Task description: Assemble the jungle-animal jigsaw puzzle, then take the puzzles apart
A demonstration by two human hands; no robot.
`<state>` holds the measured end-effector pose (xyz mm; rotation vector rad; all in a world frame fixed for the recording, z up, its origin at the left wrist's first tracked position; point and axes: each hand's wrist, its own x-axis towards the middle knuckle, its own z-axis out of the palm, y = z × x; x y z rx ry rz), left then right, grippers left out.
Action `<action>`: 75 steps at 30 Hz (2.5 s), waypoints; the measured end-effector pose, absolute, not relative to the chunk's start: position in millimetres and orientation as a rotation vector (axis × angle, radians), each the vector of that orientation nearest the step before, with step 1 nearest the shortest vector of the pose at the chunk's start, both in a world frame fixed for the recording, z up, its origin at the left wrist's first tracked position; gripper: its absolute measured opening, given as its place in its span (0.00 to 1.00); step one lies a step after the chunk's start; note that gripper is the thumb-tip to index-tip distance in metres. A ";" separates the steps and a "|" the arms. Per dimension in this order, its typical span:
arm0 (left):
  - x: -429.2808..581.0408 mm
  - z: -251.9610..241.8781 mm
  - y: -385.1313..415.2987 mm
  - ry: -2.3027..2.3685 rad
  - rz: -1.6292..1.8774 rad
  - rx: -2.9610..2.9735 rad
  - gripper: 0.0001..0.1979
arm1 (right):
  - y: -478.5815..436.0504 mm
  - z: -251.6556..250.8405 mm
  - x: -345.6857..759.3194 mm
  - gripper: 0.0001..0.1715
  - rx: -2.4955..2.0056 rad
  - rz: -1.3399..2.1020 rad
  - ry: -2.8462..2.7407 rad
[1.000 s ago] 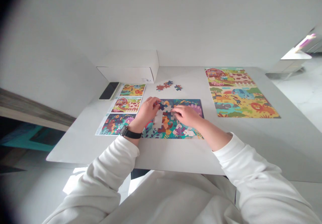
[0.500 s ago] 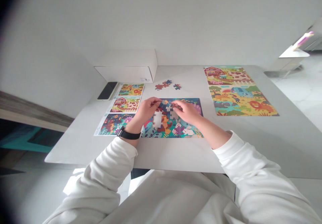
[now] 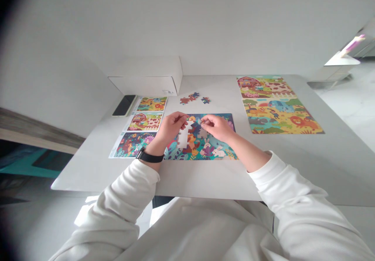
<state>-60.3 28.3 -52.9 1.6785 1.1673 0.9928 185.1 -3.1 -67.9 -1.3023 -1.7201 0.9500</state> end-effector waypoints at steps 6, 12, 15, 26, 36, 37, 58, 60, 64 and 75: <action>-65.4 -46.2 27.4 1.302 0.994 1.693 0.16 | -1.4 -65.1 186.8 0.19 -1.311 0.984 -1.572; -63.0 -55.1 32.7 1.175 1.067 1.601 0.15 | -0.5 -66.2 187.8 0.16 -1.331 0.950 -1.566; -63.2 -54.9 33.7 1.169 1.060 1.582 0.16 | -0.2 -66.6 187.8 0.16 -1.336 0.952 -1.561; -70.6 -50.4 33.4 1.296 1.062 1.638 0.28 | -1.7 -63.6 185.4 0.17 -1.326 0.981 -1.533; -70.2 -56.0 36.5 1.192 1.098 1.606 0.14 | -2.1 -63.0 183.5 0.19 -1.301 1.024 -1.511; -70.5 -55.7 36.6 1.202 1.098 1.610 0.13 | -2.2 -63.0 183.6 0.19 -1.300 1.023 -1.515; -66.2 -36.2 23.5 1.254 1.028 1.627 0.30 | -2.2 -66.5 184.8 0.21 -1.288 1.004 -1.572; -64.5 -37.5 23.2 1.204 1.020 1.621 0.26 | -2.4 -65.2 183.7 0.20 -1.273 1.022 -1.566; -63.5 -40.0 24.4 1.192 0.996 1.644 0.19 | -2.7 -64.3 182.2 0.19 -1.255 1.041 -1.560; -73.5 -38.5 31.9 1.214 1.063 1.610 0.12 | -4.0 -61.6 181.9 0.18 -1.246 1.027 -1.571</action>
